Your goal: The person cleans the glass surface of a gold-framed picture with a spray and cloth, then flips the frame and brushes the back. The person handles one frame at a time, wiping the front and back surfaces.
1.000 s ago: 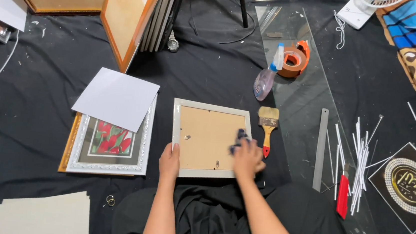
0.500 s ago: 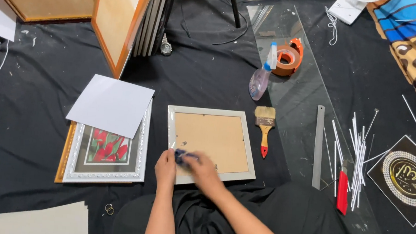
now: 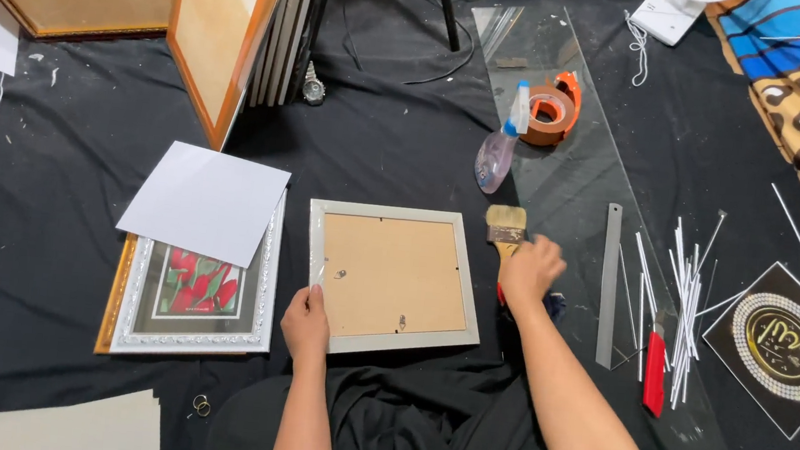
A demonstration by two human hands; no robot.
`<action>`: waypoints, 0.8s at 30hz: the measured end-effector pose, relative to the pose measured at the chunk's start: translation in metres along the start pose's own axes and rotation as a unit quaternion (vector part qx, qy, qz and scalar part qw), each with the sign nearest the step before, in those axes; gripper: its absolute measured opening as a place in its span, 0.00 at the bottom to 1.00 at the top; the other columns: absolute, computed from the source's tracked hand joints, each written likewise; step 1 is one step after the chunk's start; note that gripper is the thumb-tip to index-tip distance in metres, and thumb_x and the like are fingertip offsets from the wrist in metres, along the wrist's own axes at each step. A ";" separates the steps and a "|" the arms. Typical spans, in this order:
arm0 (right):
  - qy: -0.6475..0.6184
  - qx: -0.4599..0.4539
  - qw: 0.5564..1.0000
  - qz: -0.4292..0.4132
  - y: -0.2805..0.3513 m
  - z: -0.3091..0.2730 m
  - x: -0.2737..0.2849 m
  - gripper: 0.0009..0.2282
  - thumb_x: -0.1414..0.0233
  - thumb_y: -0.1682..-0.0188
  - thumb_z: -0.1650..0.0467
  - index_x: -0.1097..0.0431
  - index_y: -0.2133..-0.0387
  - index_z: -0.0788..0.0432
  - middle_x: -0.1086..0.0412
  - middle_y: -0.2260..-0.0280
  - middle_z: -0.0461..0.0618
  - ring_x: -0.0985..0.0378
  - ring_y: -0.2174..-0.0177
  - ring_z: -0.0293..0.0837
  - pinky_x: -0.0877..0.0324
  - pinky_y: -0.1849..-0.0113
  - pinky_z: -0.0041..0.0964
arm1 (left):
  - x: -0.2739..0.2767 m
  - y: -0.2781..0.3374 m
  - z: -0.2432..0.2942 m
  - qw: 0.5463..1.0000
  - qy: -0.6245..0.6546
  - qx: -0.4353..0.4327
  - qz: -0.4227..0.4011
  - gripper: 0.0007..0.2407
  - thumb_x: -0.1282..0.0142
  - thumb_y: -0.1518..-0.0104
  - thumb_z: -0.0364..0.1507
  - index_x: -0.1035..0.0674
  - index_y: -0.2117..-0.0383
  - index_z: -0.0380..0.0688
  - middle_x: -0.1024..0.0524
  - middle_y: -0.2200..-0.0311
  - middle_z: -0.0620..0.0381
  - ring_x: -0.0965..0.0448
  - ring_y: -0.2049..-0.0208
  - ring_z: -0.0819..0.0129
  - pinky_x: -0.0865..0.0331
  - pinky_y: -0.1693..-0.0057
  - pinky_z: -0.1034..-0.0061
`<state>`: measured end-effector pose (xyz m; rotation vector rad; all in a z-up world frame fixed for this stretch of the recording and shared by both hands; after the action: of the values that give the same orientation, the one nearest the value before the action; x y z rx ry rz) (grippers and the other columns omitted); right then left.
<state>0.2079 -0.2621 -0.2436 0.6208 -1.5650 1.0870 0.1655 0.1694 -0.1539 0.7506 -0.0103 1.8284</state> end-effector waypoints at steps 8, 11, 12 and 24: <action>-0.041 -0.091 0.985 -0.142 0.041 -0.005 -0.063 0.23 0.37 0.55 0.65 0.37 0.52 0.64 0.35 0.61 0.60 0.25 0.60 0.63 0.26 0.61 0.55 | 0.008 0.007 0.011 0.999 0.024 0.031 0.027 0.15 0.51 0.32 0.39 0.18 0.52 0.43 0.18 0.57 0.45 0.21 0.50 0.47 0.27 0.48 0.58; -0.080 -0.170 0.959 -0.214 0.032 0.011 -0.067 0.24 0.39 0.59 0.62 0.35 0.55 0.65 0.31 0.62 0.63 0.23 0.61 0.67 0.26 0.65 0.61 | 0.007 0.003 0.006 0.998 0.046 0.039 0.030 0.15 0.51 0.33 0.39 0.18 0.52 0.44 0.18 0.56 0.46 0.21 0.49 0.49 0.27 0.48 0.58; -0.144 -0.227 0.919 -0.288 0.028 0.016 -0.063 0.27 0.43 0.61 0.59 0.34 0.53 0.66 0.29 0.58 0.66 0.23 0.59 0.72 0.30 0.63 0.66 | 0.006 0.000 0.003 0.997 0.065 0.043 0.026 0.15 0.51 0.33 0.40 0.18 0.51 0.45 0.18 0.55 0.47 0.22 0.49 0.49 0.28 0.48 0.59; -0.503 -0.084 0.852 -0.118 0.014 -0.026 0.169 0.10 0.35 0.55 0.69 0.22 0.61 0.55 0.26 0.75 0.54 0.23 0.82 0.44 0.28 0.80 0.32 | 0.034 0.050 0.054 0.964 0.250 0.087 -0.030 0.20 0.49 0.37 0.35 0.23 0.43 0.38 0.29 0.41 0.40 0.36 0.35 0.45 0.41 0.33 0.53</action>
<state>0.1611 -0.2079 -0.0879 1.3527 -2.3416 0.3892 0.1426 0.1591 -0.0771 0.3838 0.5010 1.9305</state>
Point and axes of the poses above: each hand's wrist, its own y-axis away from the middle knuckle, its own x-axis out of the back of the hand, z = x × y, the point moved 3 cm from there along -y, towards the middle knuckle
